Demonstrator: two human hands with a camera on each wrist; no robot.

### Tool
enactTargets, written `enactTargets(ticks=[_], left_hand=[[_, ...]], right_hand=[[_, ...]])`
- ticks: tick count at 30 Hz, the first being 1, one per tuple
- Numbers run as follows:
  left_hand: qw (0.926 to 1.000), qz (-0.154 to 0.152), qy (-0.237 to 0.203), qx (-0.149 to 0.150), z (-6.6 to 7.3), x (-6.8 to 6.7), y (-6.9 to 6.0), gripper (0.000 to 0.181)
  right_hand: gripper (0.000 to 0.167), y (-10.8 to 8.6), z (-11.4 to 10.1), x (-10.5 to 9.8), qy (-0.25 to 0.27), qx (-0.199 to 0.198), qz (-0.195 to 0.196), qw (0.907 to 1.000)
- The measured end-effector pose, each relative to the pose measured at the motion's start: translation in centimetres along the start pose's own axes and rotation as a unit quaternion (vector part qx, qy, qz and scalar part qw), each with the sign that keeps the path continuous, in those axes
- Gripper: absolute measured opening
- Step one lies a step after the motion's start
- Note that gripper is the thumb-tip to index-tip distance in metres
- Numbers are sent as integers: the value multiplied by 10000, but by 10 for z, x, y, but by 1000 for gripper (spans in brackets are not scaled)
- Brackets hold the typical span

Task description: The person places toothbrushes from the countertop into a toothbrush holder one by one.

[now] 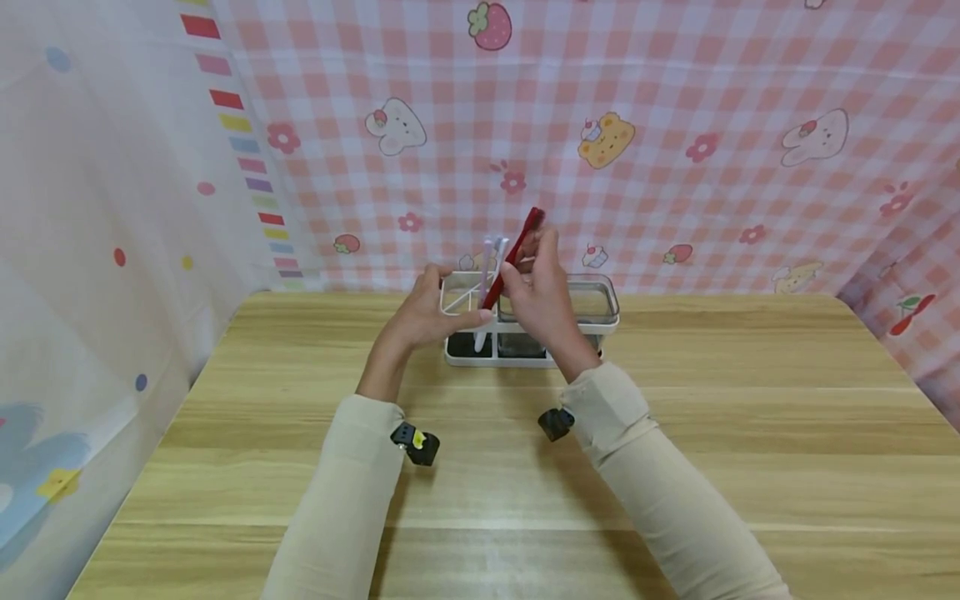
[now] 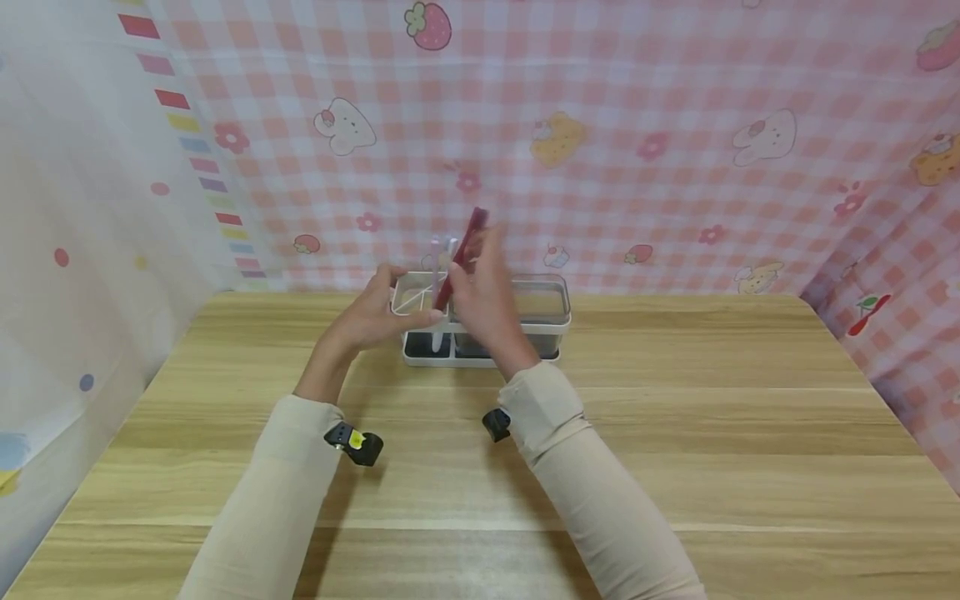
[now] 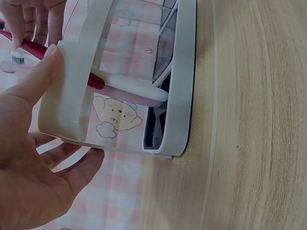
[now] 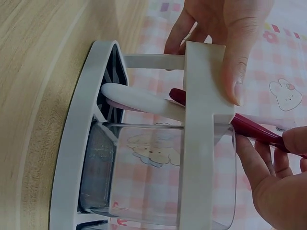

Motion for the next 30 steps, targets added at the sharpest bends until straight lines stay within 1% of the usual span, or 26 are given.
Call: enactTargets(ticks=[9, 18, 24, 30], left_hand=[[9999, 3, -85, 59, 3, 1, -2, 91], [9999, 24, -86, 75, 2, 1, -1, 91], [9999, 25, -83, 80, 2, 0, -1, 90], [10000, 23, -88, 15, 0, -1, -1, 91]], right_hand=[[34, -1, 9, 2, -218, 201, -31, 9996], [32, -2, 10, 5, -478, 107, -120, 9987], [32, -2, 10, 7, -666, -39, -83, 9977], [33, -3, 10, 8, -899, -5, -96, 9959]])
Point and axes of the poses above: each hand's wrist, its own y-axis towards the middle knuckle, its own x-axis out of the palm, z = x × y, the point moved 9 cm from there along y, towards the middle knuckle, and after that the axes turned 8 degrees about x, right-handed, at the moved point
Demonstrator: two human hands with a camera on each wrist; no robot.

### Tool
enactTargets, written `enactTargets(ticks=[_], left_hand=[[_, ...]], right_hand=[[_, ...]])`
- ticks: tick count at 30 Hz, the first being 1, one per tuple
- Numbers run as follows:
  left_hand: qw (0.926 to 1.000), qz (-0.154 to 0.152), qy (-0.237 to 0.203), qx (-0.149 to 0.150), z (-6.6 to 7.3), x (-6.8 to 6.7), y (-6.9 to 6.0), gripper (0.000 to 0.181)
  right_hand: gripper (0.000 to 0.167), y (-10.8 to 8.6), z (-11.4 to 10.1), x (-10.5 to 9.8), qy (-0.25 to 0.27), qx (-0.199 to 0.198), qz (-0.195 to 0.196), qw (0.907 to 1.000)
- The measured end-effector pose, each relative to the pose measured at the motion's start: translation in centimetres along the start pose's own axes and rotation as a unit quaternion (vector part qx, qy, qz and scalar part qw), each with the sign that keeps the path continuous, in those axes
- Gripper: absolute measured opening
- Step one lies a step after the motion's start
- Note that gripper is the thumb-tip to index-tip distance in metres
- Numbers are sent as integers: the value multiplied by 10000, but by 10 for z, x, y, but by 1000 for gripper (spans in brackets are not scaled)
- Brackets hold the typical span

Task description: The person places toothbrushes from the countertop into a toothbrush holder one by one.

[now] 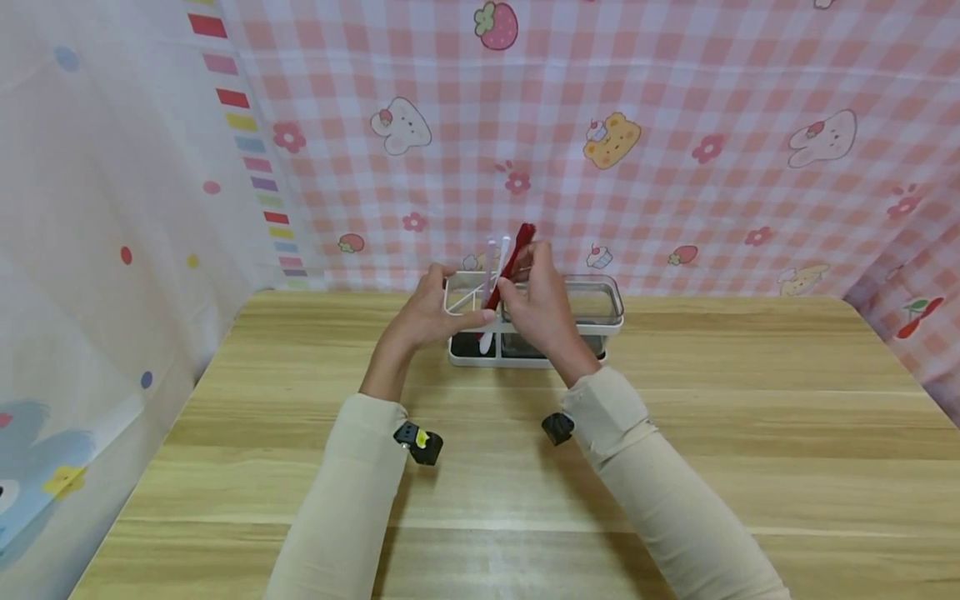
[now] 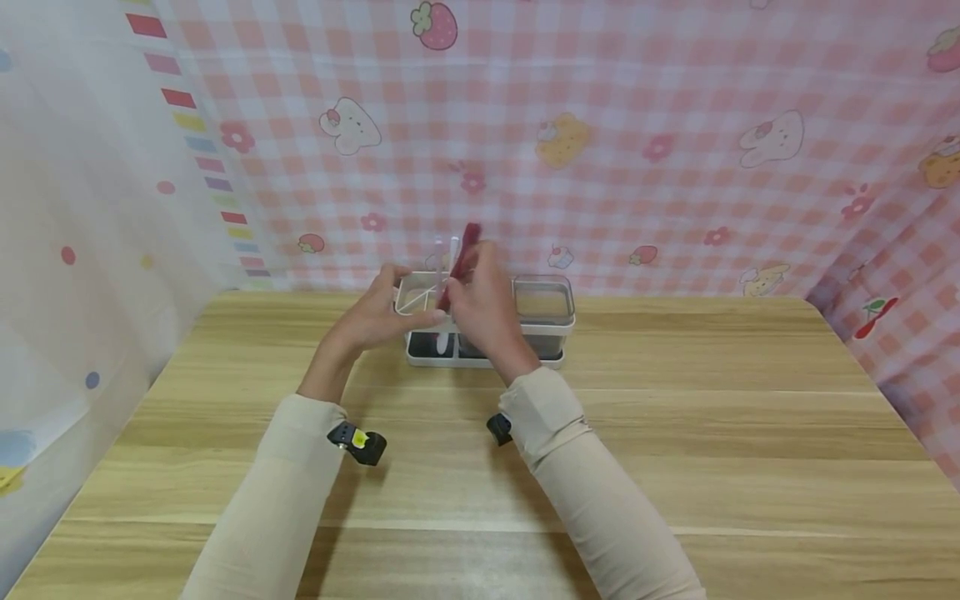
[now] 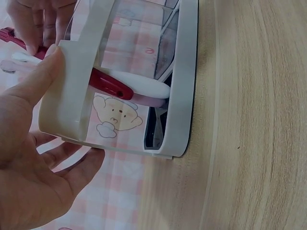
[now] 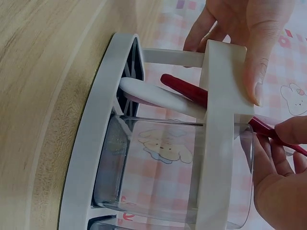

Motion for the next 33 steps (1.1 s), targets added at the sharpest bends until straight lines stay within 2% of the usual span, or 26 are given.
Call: enactTargets(ticks=[9, 16, 25, 33], left_hand=[[10000, -1, -26, 30, 0, 1, -1, 91], [9999, 20, -106, 91, 2, 1, 0, 88], [10000, 38, -83, 21, -2, 0, 1, 90], [10000, 26, -5, 20, -1, 0, 0, 90]], right_hand=[[33, -2, 5, 3, -146, -5, -49, 9999], [30, -2, 4, 2, -281, -62, 81, 9996], [31, -1, 4, 6, -278, 161, -79, 9995], [30, -1, 4, 5, -491, 176, -21, 9986]])
Point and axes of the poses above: each hand's wrist, its own y-axis towards the middle knuckle, its own x-axis out of the palm, z = x × y, the point moved 9 cm from there along y, towards the middle knuckle, and after that the axes turned 8 degrees about x, right-handed, at the moved point
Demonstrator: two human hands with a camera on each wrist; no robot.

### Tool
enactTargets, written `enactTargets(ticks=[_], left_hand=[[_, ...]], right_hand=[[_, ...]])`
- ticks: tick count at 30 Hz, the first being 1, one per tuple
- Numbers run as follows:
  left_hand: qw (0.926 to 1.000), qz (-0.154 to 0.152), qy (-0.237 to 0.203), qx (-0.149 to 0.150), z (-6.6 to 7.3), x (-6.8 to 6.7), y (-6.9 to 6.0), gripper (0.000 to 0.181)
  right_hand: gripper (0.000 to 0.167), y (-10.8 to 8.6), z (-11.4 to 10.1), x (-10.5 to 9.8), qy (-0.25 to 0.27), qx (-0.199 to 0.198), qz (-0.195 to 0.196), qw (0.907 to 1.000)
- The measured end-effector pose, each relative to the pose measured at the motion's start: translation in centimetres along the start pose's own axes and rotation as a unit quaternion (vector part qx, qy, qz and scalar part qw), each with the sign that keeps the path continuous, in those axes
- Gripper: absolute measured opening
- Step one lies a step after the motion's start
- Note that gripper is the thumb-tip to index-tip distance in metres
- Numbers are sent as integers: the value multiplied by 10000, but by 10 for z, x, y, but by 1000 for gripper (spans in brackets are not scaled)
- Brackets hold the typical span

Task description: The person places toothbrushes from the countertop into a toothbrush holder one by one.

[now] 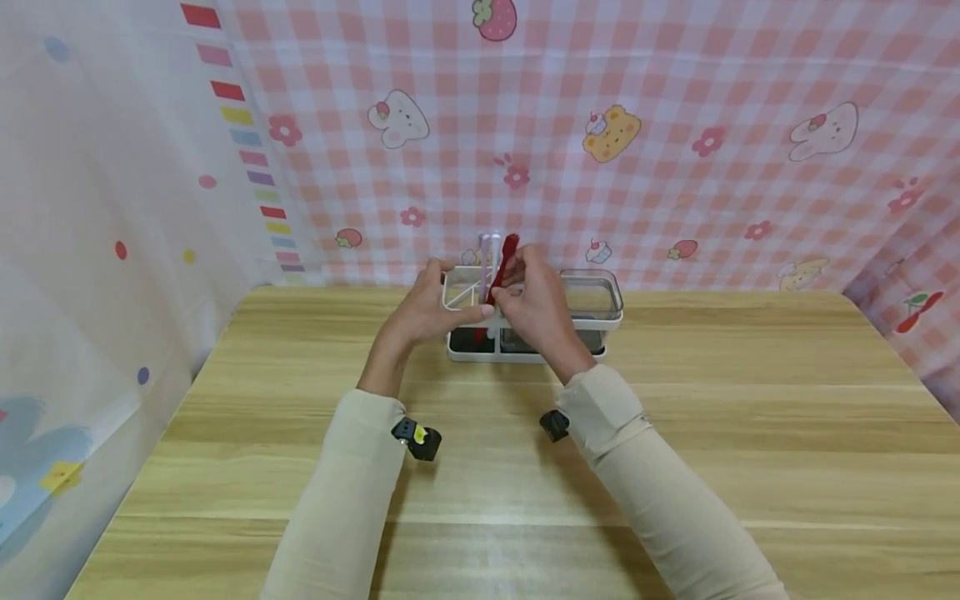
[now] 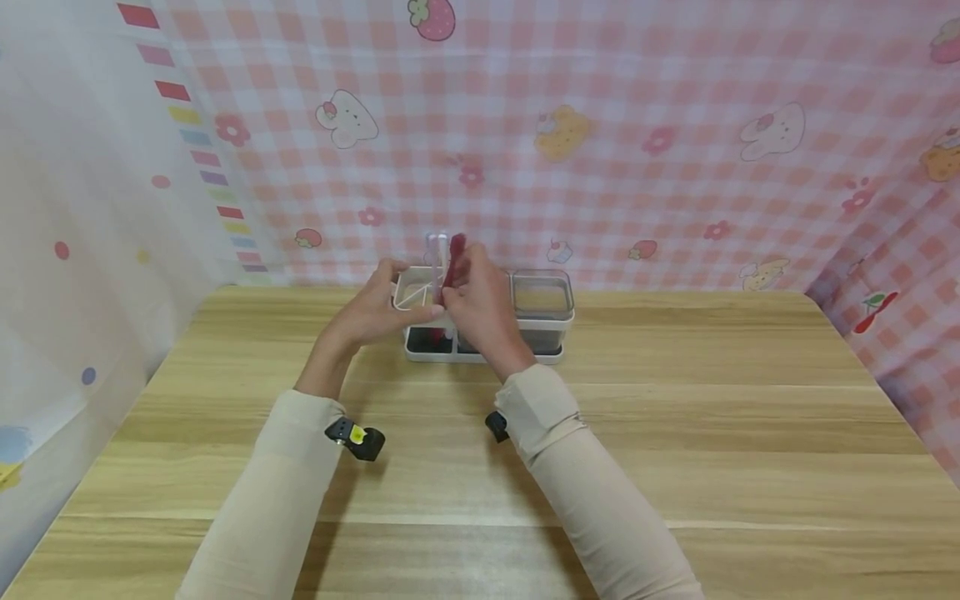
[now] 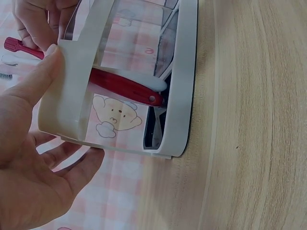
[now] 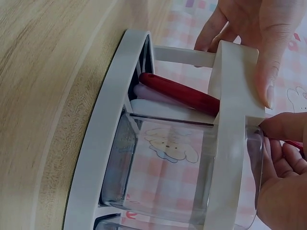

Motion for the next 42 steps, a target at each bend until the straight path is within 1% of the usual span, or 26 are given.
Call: enactTargets(ticks=[9, 14, 20, 23, 28, 32, 37, 39, 42], left_hand=[[10000, -1, -47, 0, 2, 2, 0, 88], [10000, 2, -67, 14, 2, 3, 0, 88], [9999, -45, -141, -35, -2, 5, -1, 89], [9998, -83, -150, -50, -3, 5, 1, 90], [9998, -137, -115, -57, -5, 5, 3, 92], [9998, -171, -69, -95, -9, 5, 3, 94], [9995, -194, 233, -33, -12, 7, 0, 95], [9989, -195, 436, 11, -12, 8, -1, 96], [9964, -176, 825, -16, -12, 7, -5, 97]], right_hand=[[31, -1, 0, -3, -276, -31, 108, 9996], [33, -1, 2, -2, -319, 31, 75, 9995], [38, -2, 6, -1, -232, 191, -73, 9995], [39, -2, 7, -2, -145, 164, -76, 9997], [38, -3, 10, -5, 32, 176, -32, 9998], [33, -4, 13, -7, 26, 169, -12, 9999], [30, -7, 13, -9, -138, 86, -74, 9998], [31, -9, 12, -10, -380, 2, -101, 9992], [38, -13, 10, -10, -834, -157, -178, 9962]])
Point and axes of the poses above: each hand's wrist, its own y-axis towards the middle knuckle, its own x-axis out of the palm, z = x × y, the point moved 9 cm from there along y, towards the middle knuckle, and after that the axes turned 8 degrees about x, right-handed, at the moved point
